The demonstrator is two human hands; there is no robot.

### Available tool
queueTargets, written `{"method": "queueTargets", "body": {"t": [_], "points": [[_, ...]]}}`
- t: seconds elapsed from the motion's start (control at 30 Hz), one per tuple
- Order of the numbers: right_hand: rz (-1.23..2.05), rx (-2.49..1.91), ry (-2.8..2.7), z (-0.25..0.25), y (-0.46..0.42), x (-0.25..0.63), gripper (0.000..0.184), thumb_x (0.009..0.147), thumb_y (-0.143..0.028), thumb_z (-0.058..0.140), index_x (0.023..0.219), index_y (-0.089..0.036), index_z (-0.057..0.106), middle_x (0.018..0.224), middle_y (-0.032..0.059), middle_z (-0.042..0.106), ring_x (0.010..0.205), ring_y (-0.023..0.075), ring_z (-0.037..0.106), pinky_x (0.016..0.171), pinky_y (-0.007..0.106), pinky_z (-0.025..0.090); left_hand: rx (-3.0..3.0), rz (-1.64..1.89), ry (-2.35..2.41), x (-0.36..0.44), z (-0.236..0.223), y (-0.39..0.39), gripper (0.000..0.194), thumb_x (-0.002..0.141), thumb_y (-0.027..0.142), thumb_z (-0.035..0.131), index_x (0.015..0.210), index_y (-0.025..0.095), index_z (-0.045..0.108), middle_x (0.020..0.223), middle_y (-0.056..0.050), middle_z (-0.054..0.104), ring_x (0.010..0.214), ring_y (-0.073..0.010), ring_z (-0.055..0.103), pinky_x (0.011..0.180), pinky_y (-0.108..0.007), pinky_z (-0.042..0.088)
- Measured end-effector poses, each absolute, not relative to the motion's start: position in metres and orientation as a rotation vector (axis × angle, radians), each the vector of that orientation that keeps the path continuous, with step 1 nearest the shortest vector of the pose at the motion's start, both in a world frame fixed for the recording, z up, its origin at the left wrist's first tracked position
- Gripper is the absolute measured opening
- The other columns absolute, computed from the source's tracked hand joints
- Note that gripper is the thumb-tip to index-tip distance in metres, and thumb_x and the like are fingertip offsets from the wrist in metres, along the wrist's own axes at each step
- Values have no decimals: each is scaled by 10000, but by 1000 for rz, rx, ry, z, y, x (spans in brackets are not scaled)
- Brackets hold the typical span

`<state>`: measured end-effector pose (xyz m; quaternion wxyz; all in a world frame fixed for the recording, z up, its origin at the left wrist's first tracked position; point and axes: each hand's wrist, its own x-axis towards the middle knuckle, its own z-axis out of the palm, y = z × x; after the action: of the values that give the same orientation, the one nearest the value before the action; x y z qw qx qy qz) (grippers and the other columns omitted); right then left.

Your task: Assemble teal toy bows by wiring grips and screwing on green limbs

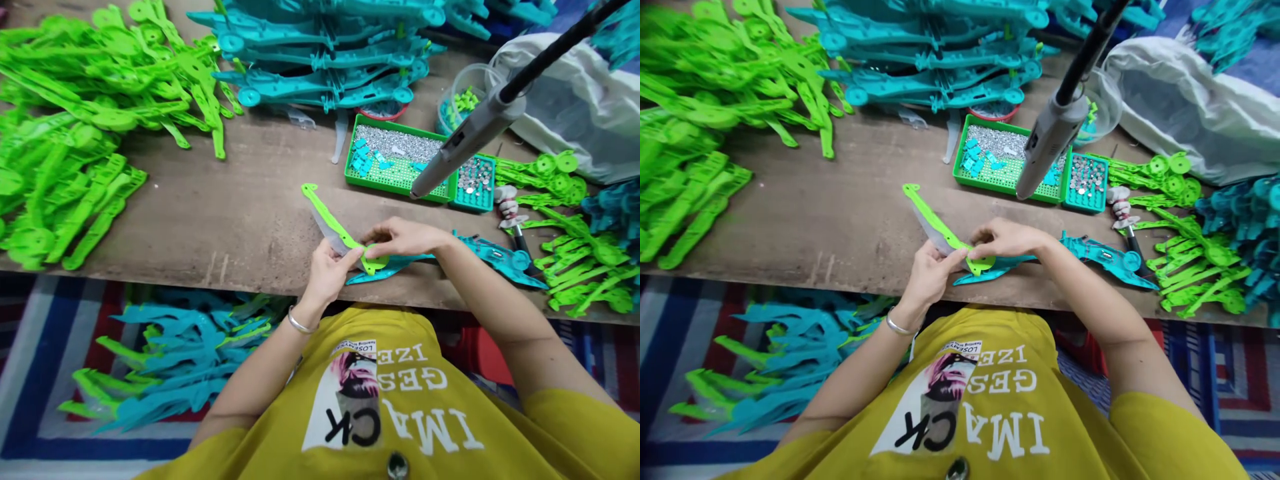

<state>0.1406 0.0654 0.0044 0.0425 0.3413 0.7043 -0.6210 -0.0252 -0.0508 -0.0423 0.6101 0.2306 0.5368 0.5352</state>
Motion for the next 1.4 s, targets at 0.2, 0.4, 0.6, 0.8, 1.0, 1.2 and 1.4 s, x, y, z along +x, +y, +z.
{"method": "queueTargets", "body": {"t": [0.2,0.4,0.6,0.8,1.0,1.2,1.4], "points": [[-1907,1141,2042,5,64,156,415,721,-407,801,1030,-131,792,883,44,780,751,150,647,693,264,499,502,1258,1257,-13,-41,-53,612,627,466,934,1034,159,596,935,-38,766,765,-166,731,725,-306,612],[-2055,1109,1934,3,70,156,379,671,-390,836,961,-149,794,841,25,769,715,129,622,685,261,499,517,1134,1176,-4,-40,-60,758,540,302,982,1150,179,550,1100,-94,787,971,-228,770,884,-376,635],[-2103,1122,1909,-1,75,161,418,659,-406,844,969,-131,786,857,26,772,719,128,626,734,275,507,518,1162,1231,4,-42,-52,767,513,274,986,1135,162,553,1079,-109,794,951,-240,777,860,-368,636],[-1883,1298,2097,6,81,173,392,672,-453,847,913,-152,774,835,31,759,728,143,632,702,278,490,475,1160,1188,14,-46,-45,732,593,315,959,1149,174,504,1039,-98,800,898,-208,778,862,-353,618],[-1031,2463,2758,13,52,186,370,800,-515,773,736,-207,579,691,-14,584,640,129,528,644,301,448,495,1147,1176,8,-46,-42,662,671,462,908,1121,173,520,1003,-84,798,912,-204,770,877,-343,599],[-1060,2741,3042,14,70,185,661,723,-496,858,1220,-288,476,1118,33,615,876,161,643,744,328,563,833,934,1372,-26,-38,-47,582,809,597,757,1148,161,573,880,-71,774,785,-214,766,752,-331,609],[-1593,2249,3120,30,98,167,459,850,-444,731,1246,-289,557,995,29,693,897,192,685,804,361,595,1448,991,1603,-26,-37,-73,695,886,453,738,1441,178,423,1009,-72,725,834,-196,743,754,-339,634]]}}
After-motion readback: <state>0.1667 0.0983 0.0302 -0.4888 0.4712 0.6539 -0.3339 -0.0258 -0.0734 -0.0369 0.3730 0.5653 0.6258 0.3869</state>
